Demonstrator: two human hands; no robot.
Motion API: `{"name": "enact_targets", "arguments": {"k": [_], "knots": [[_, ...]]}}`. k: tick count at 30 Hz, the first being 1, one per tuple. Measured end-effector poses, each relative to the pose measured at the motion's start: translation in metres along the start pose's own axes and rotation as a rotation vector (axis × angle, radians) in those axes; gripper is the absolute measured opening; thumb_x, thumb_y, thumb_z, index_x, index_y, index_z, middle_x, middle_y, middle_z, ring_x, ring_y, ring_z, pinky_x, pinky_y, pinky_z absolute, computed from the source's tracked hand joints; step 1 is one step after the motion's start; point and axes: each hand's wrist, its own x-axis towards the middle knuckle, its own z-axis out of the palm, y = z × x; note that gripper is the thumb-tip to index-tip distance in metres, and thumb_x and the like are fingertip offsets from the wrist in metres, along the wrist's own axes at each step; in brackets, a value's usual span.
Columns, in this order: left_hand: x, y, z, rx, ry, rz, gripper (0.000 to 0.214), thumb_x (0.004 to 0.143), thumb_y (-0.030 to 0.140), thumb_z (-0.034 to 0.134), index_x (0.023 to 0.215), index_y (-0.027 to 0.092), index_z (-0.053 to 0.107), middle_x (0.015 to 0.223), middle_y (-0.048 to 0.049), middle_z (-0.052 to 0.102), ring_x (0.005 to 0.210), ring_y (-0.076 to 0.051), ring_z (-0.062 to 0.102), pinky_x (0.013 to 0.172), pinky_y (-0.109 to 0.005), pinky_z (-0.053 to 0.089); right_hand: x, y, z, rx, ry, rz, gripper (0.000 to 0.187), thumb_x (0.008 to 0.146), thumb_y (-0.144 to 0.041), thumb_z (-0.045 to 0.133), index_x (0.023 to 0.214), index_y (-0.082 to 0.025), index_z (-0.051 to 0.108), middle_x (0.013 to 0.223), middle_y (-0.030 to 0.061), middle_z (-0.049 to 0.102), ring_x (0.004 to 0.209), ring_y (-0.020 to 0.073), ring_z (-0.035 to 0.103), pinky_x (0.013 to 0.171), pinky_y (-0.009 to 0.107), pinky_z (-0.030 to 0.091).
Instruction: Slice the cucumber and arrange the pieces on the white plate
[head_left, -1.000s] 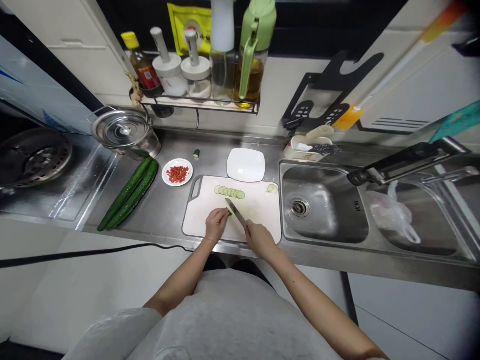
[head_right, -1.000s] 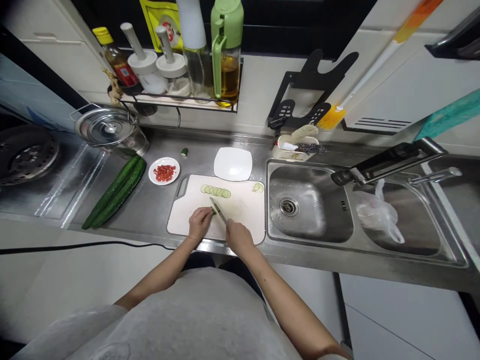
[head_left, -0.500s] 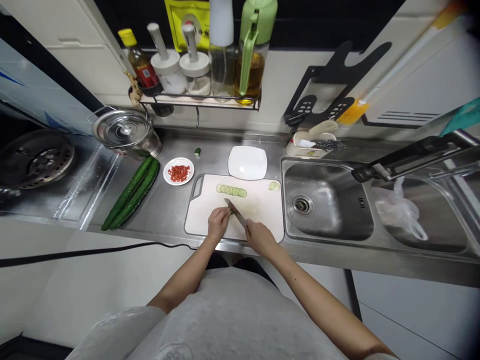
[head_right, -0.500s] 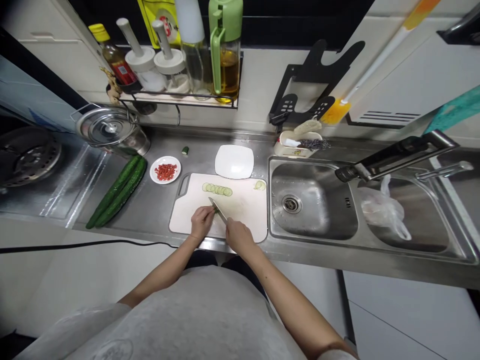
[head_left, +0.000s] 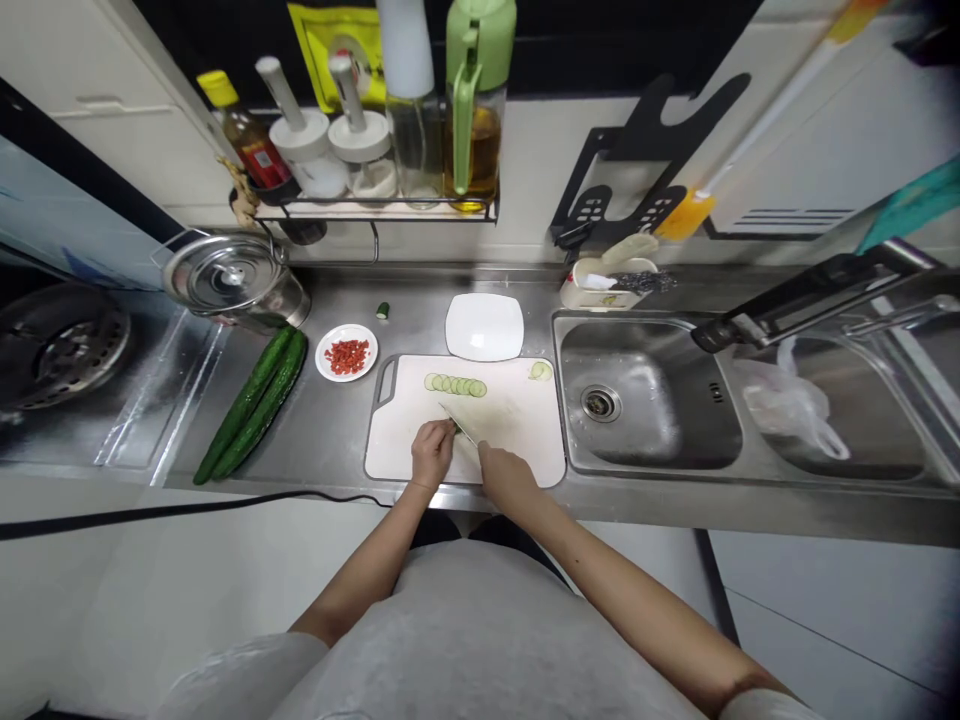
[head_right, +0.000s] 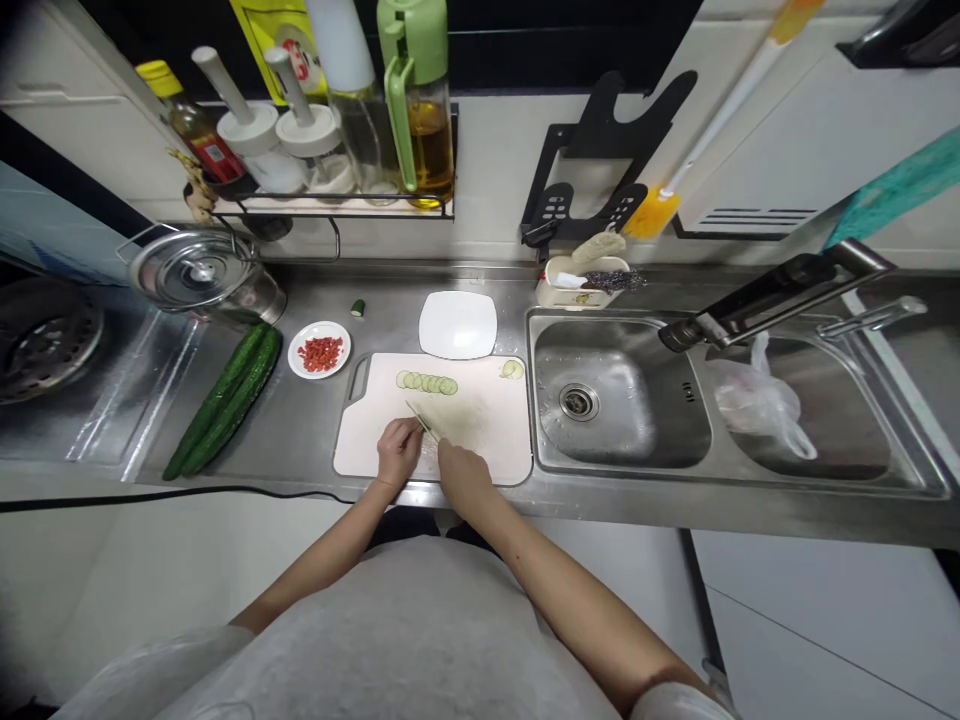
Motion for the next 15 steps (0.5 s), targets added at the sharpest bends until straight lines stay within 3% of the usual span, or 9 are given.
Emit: {"name": "enact_targets", "arguments": {"k": [15], "knots": [[0.0019,0.0036,-0.002,0.041,-0.003,0.031,0.015,0.087,0.019,0.048,0.077,0.02,0.06,0.079,-0.0053,0.063,0.08,-0.015,0.057,0.075,-0.03,0.049,-0.0004,-0.0053,-0.0009,0.034,0.071,-0.03,0.023,0.092,-0.008,0.033,0.102,-0.013,0.052,0.089,0.0134,0.068,0.088,0.0206,0.068,0.071,0.026,0.049]]}}
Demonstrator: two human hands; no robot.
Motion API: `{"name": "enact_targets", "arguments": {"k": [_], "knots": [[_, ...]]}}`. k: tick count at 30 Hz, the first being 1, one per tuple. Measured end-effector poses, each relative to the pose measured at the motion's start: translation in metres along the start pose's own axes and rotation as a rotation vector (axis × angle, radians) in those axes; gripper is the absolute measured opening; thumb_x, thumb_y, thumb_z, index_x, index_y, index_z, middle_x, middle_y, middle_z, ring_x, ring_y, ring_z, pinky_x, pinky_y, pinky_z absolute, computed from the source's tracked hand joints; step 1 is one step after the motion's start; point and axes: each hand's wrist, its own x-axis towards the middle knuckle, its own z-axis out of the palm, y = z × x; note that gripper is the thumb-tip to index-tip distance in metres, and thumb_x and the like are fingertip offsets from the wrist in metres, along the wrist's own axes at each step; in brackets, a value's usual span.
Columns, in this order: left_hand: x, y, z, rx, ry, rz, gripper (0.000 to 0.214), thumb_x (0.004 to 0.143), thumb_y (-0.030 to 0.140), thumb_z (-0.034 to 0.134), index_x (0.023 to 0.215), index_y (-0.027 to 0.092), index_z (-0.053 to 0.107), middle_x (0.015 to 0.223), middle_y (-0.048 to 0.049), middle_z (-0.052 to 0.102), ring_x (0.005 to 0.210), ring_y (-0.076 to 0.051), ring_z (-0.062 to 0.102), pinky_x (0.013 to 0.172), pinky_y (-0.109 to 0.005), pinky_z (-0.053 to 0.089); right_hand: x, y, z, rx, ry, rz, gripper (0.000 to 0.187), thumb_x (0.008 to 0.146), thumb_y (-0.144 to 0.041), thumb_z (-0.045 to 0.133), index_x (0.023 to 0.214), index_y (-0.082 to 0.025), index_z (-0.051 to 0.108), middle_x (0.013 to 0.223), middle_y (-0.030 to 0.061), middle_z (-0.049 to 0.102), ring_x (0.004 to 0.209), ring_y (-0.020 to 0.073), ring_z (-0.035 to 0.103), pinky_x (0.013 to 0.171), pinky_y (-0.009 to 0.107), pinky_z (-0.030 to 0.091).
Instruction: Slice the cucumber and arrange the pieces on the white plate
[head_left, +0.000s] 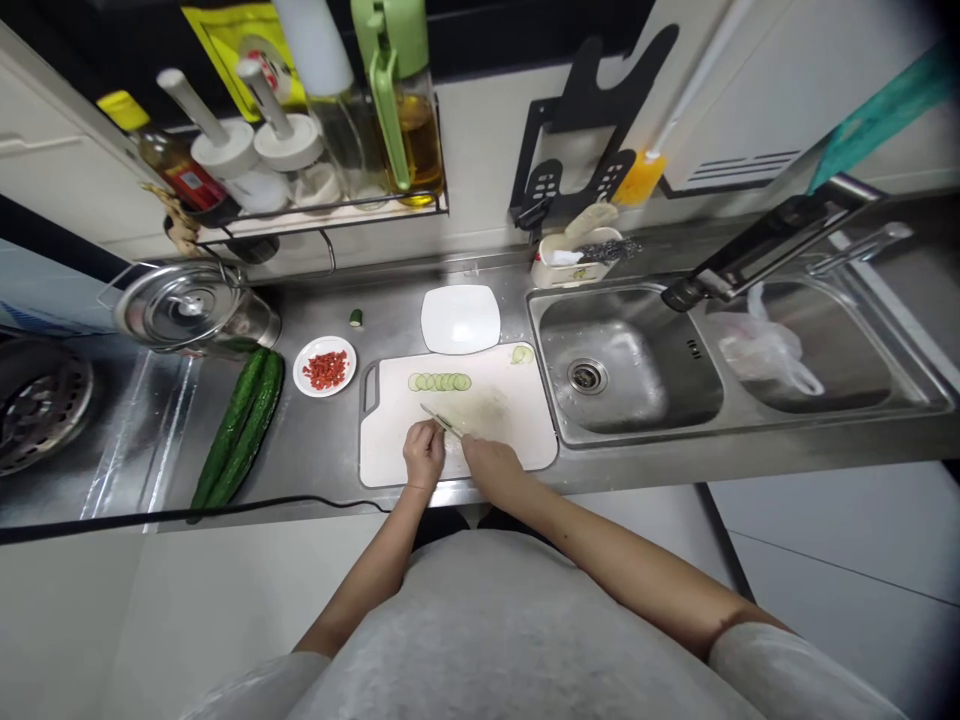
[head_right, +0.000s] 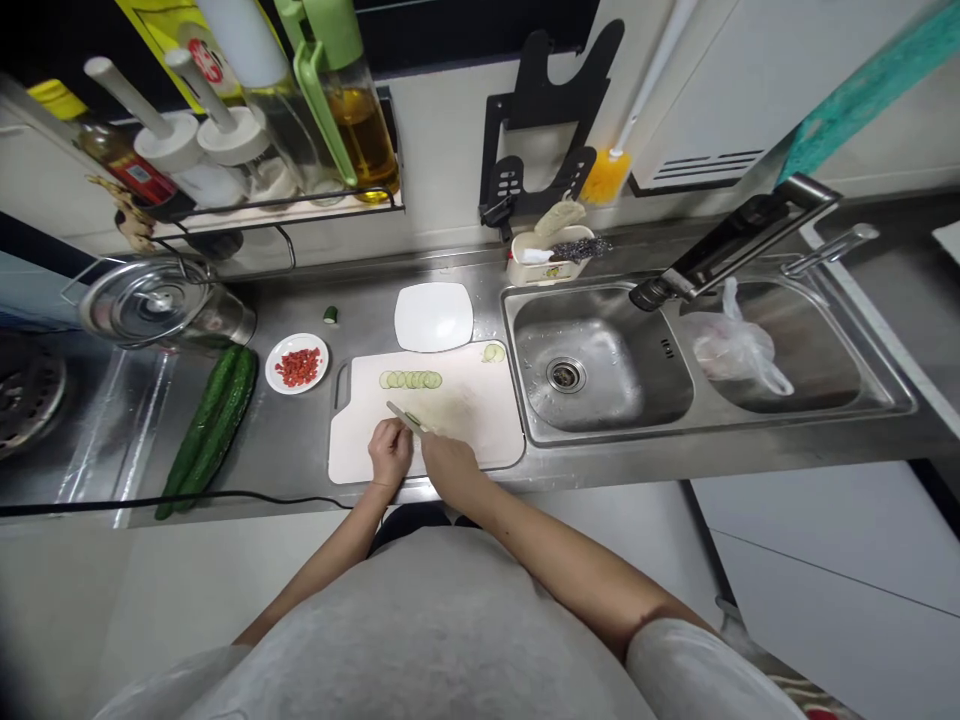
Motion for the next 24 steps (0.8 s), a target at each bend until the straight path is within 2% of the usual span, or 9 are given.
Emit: {"name": "enact_targets", "arguments": {"k": [9,16,24], "knots": [[-0.001,0.0,0.001,0.006,0.007,-0.013,0.017,0.087,0.019,0.046,0.076,0.02,0.059,0.077,-0.0051,0.06,0.079,-0.016,0.056,0.073,-0.03,0.048,0.004,-0.003,0.0,0.024,-0.007,-0.003,0.024,0.092,-0.008,0.033,0.104,-0.013,0.054,0.091,0.0135,0.068,0.091,0.0204,0.067,0.074,0.026,0.049],[-0.001,-0.002,0.002,-0.012,0.004,-0.005,0.016,0.088,0.02,0.047,0.078,0.02,0.06,0.079,-0.0054,0.062,0.08,-0.016,0.057,0.074,-0.031,0.049,0.009,0.0,0.004,0.011,0.042,-0.032,0.025,0.09,-0.005,0.035,0.104,-0.011,0.055,0.087,0.0129,0.069,0.087,0.0216,0.068,0.071,0.027,0.049],[-0.001,-0.003,0.003,-0.017,0.01,0.001,0.015,0.087,0.018,0.048,0.076,0.02,0.059,0.08,-0.0054,0.063,0.081,-0.016,0.057,0.074,-0.03,0.049,0.011,0.0,0.003,0.021,-0.004,-0.03,0.024,0.089,-0.006,0.038,0.107,-0.012,0.054,0.089,0.0126,0.069,0.09,0.0208,0.067,0.073,0.026,0.049]]}}
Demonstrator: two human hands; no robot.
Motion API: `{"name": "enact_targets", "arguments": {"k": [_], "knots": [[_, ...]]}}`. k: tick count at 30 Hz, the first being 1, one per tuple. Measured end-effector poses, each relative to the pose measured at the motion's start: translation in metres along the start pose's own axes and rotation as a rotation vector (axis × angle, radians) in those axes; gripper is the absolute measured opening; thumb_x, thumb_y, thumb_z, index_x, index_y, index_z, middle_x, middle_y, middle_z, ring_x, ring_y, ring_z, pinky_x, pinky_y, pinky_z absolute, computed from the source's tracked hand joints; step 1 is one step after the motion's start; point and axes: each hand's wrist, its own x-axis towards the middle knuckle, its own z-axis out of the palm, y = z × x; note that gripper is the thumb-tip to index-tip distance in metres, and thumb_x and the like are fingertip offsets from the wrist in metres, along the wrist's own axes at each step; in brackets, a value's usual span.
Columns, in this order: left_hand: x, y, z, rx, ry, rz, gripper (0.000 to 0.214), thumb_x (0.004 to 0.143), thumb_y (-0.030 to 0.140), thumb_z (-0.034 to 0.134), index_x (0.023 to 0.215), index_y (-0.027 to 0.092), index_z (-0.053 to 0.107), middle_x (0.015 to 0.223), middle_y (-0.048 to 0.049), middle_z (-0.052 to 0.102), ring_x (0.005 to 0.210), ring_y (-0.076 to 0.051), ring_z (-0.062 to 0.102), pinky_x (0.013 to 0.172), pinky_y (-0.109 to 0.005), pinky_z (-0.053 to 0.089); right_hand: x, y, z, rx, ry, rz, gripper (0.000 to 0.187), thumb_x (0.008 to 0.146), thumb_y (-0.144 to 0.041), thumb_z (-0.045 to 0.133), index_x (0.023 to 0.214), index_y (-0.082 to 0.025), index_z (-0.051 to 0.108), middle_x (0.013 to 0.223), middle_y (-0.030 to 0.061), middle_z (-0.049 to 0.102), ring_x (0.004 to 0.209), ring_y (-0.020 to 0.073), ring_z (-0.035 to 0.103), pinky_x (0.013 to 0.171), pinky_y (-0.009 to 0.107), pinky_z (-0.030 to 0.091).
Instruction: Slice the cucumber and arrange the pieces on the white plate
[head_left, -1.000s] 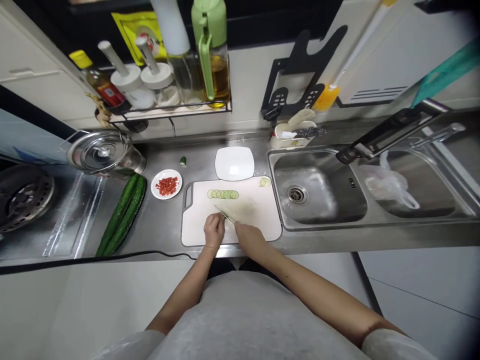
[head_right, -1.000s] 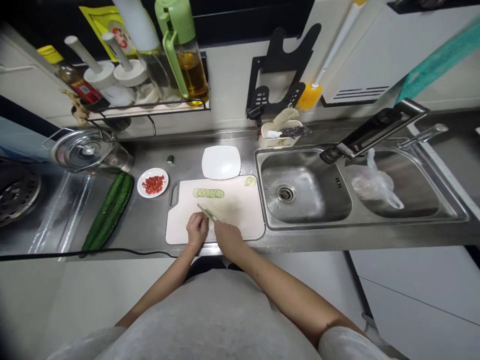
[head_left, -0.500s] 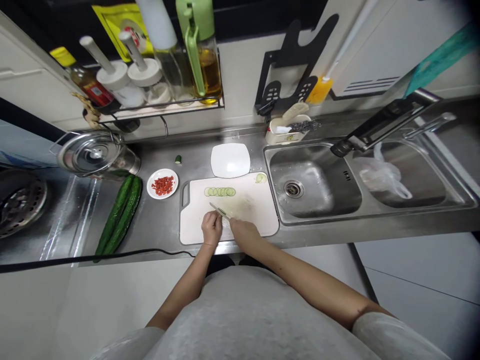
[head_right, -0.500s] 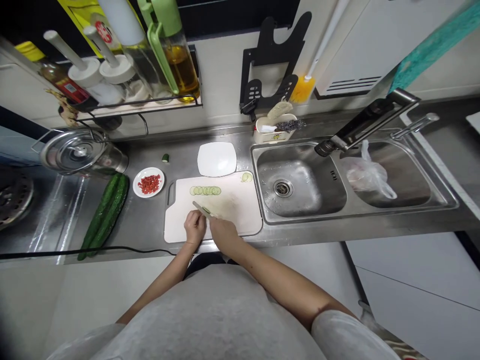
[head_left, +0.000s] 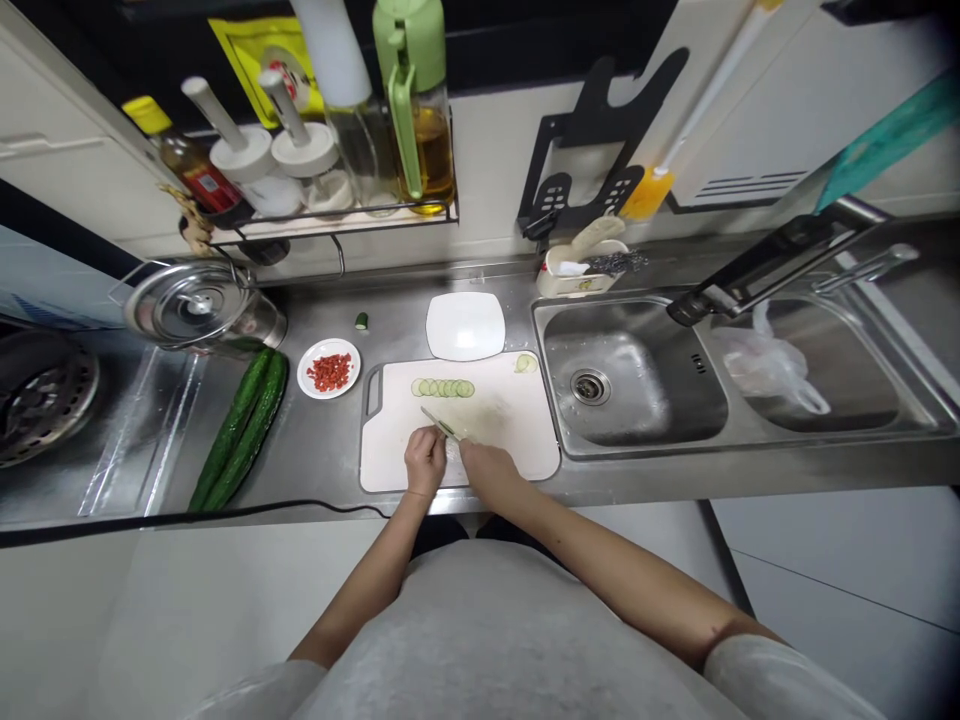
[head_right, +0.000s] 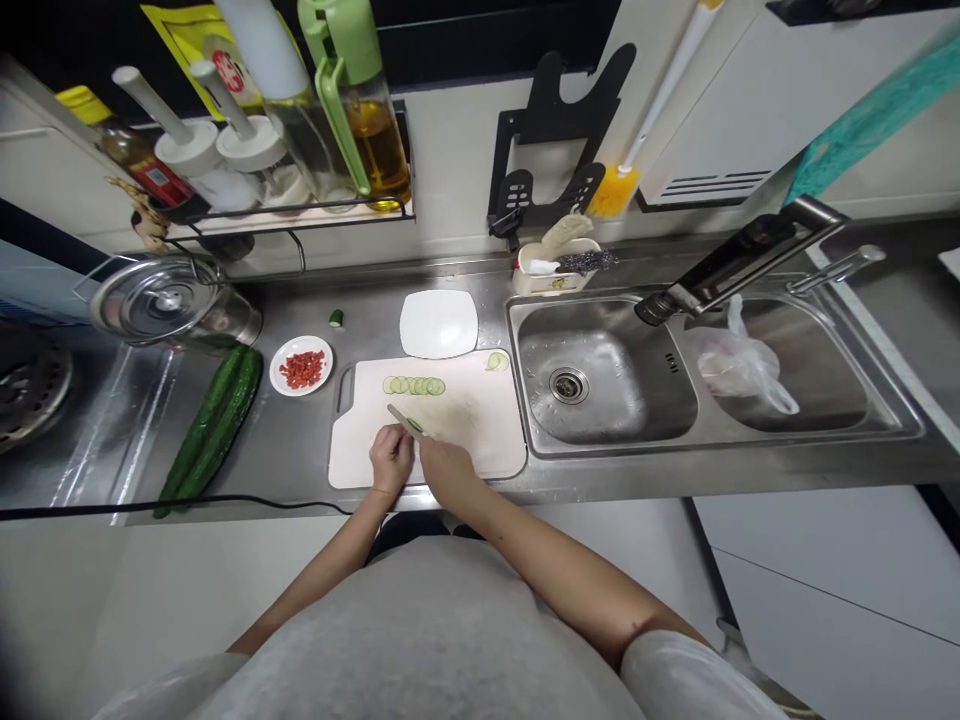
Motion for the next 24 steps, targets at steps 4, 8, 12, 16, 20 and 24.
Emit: {"name": "enact_targets", "arguments": {"k": [4,8,12,16,20,24], "knots": [[0.0008,0.0016,-0.0014,0.006,-0.009,-0.01,0.016,0.087,0.018,0.048,0.076,0.02,0.06,0.081,-0.0056,0.063,0.081,-0.016,0.058,0.075,-0.031,0.049,0.0006,-0.0002,0.0015,-0.006,0.0,0.003,0.025,0.09,-0.006,0.035,0.105,-0.012,0.054,0.089,0.0137,0.069,0.09,0.0214,0.067,0.072,0.027,0.049],[0.0011,0.002,-0.0017,0.006,-0.013,0.0,0.016,0.087,0.019,0.048,0.079,0.02,0.061,0.082,-0.0053,0.064,0.083,-0.016,0.058,0.075,-0.031,0.049,0.0034,0.0001,0.0026,-0.019,-0.003,0.004,0.024,0.089,-0.006,0.037,0.105,-0.012,0.054,0.09,0.0133,0.069,0.09,0.0214,0.067,0.073,0.027,0.05],[0.0006,0.0007,-0.0007,0.009,-0.01,-0.011,0.016,0.088,0.019,0.048,0.078,0.021,0.061,0.081,-0.0052,0.064,0.082,-0.016,0.059,0.076,-0.031,0.049,0.0051,0.0012,0.002,-0.007,-0.014,0.001,0.024,0.089,-0.006,0.038,0.106,-0.012,0.054,0.091,0.0139,0.069,0.092,0.0214,0.067,0.075,0.028,0.049],[0.0005,0.001,-0.0008,0.004,-0.009,-0.02,0.015,0.088,0.02,0.049,0.079,0.02,0.061,0.082,-0.0056,0.064,0.082,-0.016,0.058,0.075,-0.031,0.049,0.0062,0.0014,0.0016,0.001,-0.038,0.011,0.025,0.088,-0.006,0.039,0.107,-0.012,0.054,0.091,0.0132,0.069,0.093,0.0205,0.067,0.075,0.027,0.049],[0.0005,0.0025,-0.0013,0.005,-0.008,-0.028,0.016,0.088,0.02,0.048,0.079,0.02,0.061,0.082,-0.0056,0.063,0.083,-0.016,0.058,0.076,-0.031,0.049,0.007,0.0013,0.003,-0.006,-0.039,0.02,0.025,0.089,-0.006,0.037,0.106,-0.012,0.055,0.091,0.0132,0.069,0.091,0.0203,0.067,0.074,0.027,0.049],[0.0006,0.0033,-0.001,0.009,-0.005,-0.029,0.016,0.088,0.018,0.048,0.078,0.019,0.061,0.082,-0.0057,0.063,0.085,-0.015,0.059,0.077,-0.03,0.049,0.0076,0.0013,0.0035,-0.006,-0.032,0.009,0.025,0.09,-0.007,0.037,0.107,-0.012,0.054,0.093,0.0133,0.069,0.093,0.0196,0.066,0.075,0.025,0.049]]}}
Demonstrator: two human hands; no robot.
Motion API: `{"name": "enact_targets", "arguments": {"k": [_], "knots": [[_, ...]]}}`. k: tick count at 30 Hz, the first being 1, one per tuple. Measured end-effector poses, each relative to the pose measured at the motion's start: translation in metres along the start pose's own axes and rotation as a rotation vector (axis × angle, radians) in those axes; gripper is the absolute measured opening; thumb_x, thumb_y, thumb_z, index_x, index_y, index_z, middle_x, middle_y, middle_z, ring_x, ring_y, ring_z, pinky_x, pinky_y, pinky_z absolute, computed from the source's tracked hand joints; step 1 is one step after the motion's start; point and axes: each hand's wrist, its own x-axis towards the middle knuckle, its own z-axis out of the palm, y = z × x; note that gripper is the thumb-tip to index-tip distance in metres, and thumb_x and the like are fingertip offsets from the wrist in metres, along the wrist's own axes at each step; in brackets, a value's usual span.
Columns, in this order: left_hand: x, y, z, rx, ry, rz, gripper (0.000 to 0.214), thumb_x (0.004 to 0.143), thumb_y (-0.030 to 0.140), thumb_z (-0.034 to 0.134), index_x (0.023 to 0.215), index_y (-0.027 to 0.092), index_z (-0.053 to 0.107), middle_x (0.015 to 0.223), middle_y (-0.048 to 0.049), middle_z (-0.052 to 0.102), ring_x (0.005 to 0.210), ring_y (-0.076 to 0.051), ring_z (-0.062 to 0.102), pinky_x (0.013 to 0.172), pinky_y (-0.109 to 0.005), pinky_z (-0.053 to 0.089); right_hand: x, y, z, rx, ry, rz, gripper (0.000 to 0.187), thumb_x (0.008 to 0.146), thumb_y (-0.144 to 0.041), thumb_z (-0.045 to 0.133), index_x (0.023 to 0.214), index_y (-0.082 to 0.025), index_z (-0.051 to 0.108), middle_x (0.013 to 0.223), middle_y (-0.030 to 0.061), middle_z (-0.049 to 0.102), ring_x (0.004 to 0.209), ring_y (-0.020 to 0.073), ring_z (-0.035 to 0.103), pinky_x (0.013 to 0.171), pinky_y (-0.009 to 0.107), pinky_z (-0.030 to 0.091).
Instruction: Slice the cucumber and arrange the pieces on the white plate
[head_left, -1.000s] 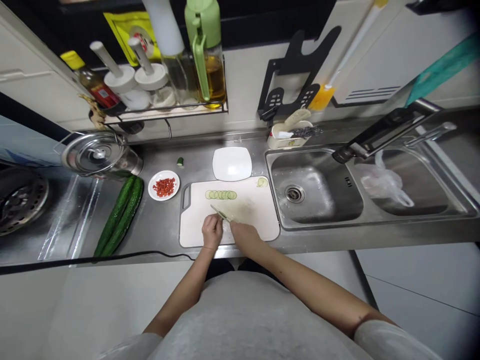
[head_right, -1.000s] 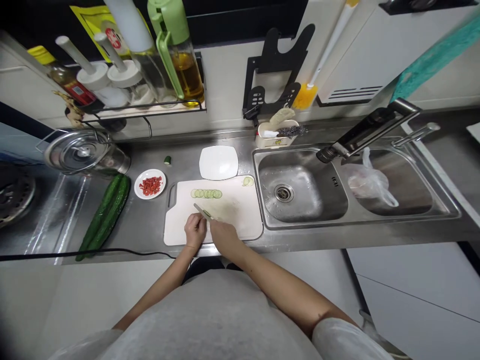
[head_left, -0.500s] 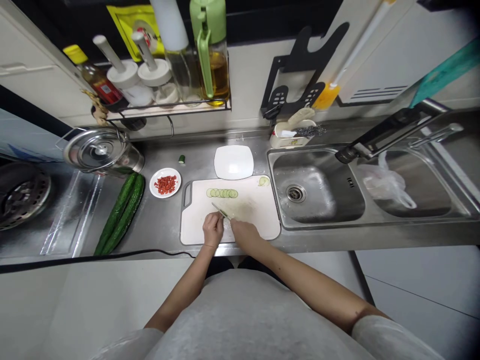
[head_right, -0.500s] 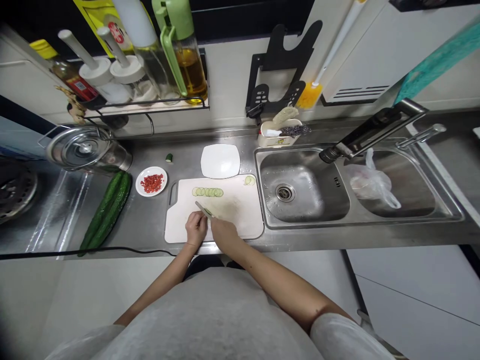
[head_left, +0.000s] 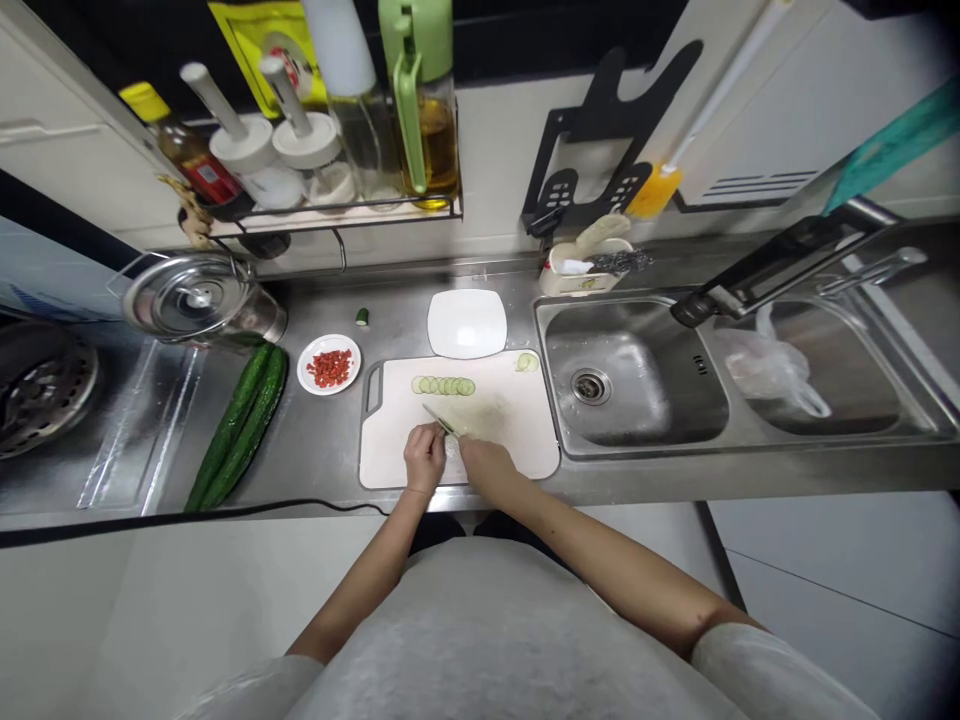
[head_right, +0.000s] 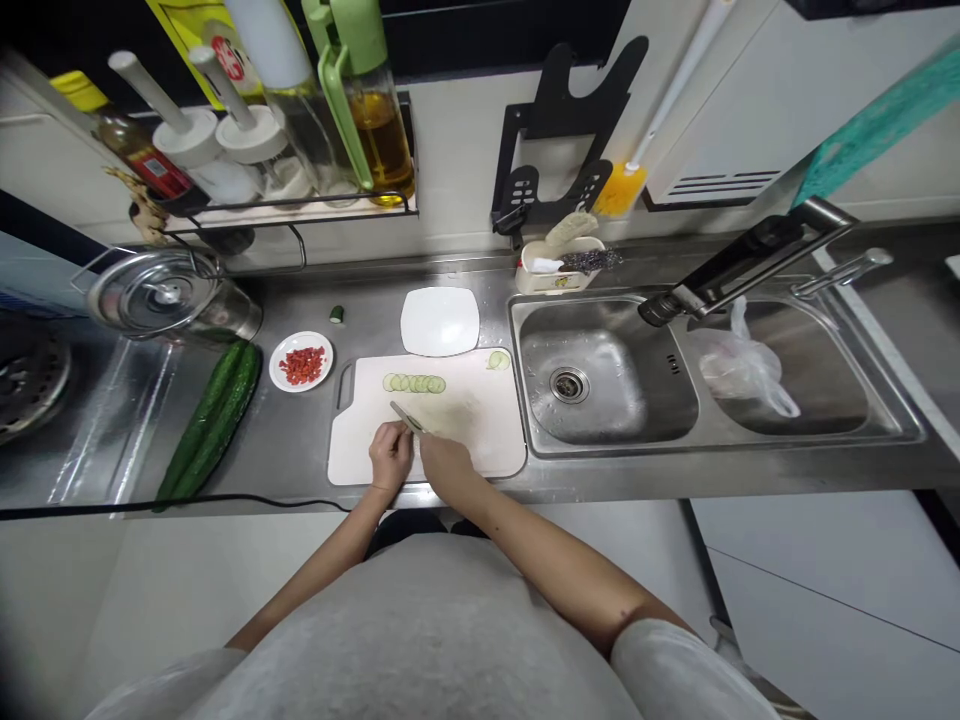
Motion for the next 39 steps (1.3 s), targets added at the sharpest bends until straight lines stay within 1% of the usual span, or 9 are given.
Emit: {"name": "enact_targets", "arguments": {"k": [4,11,22,29,34,39], "knots": [[0.0,0.0,0.0,0.013,-0.003,-0.003,0.015,0.088,0.019,0.048,0.079,0.019,0.061,0.081,-0.0053,0.064,0.082,-0.015,0.059,0.075,-0.03,0.049,0.001,0.001,0.0,0.001,-0.012,0.013,0.025,0.089,-0.006,0.036,0.106,-0.012,0.054,0.092,0.0133,0.069,0.092,0.0199,0.067,0.075,0.026,0.048],[0.001,0.001,-0.001,0.015,-0.007,0.003,0.015,0.088,0.019,0.048,0.08,0.019,0.061,0.082,-0.0055,0.064,0.082,-0.015,0.059,0.076,-0.03,0.049,0.006,0.003,0.004,0.009,0.002,-0.001,0.025,0.089,-0.006,0.037,0.106,-0.012,0.054,0.091,0.013,0.068,0.093,0.0206,0.066,0.075,0.027,0.048],[0.0,-0.001,-0.001,0.003,-0.025,-0.027,0.015,0.089,0.021,0.048,0.084,0.02,0.062,0.085,-0.0056,0.065,0.084,-0.015,0.059,0.078,-0.032,0.05,0.01,0.006,0.01,-0.009,0.037,-0.028,0.028,0.089,-0.006,0.034,0.108,-0.012,0.053,0.089,0.0126,0.069,0.091,0.0201,0.067,0.072,0.027,0.049],[-0.001,-0.003,0.0,0.006,-0.024,-0.026,0.015,0.089,0.021,0.048,0.088,0.02,0.063,0.086,-0.0061,0.065,0.086,-0.016,0.06,0.079,-0.032,0.05,0.015,0.006,0.011,0.005,-0.004,0.009,0.029,0.088,-0.004,0.034,0.108,-0.013,0.053,0.092,0.0131,0.069,0.088,0.021,0.067,0.071,0.028,0.049],[0.0,-0.004,0.0,-0.003,-0.021,-0.019,0.015,0.089,0.02,0.048,0.088,0.02,0.063,0.086,-0.0061,0.065,0.086,-0.016,0.06,0.079,-0.032,0.05,0.015,0.006,0.01,-0.002,-0.013,0.002,0.029,0.09,-0.005,0.035,0.113,-0.013,0.05,0.091,0.013,0.069,0.091,0.0213,0.067,0.072,0.027,0.049],[0.001,-0.002,0.0,-0.003,-0.018,-0.014,0.015,0.089,0.02,0.048,0.088,0.02,0.063,0.086,-0.0061,0.066,0.086,-0.016,0.06,0.078,-0.032,0.05,0.016,0.008,0.016,-0.006,-0.008,0.006,0.03,0.088,-0.003,0.034,0.112,-0.013,0.05,0.092,0.0126,0.068,0.091,0.0213,0.067,0.073,0.028,0.049]]}}
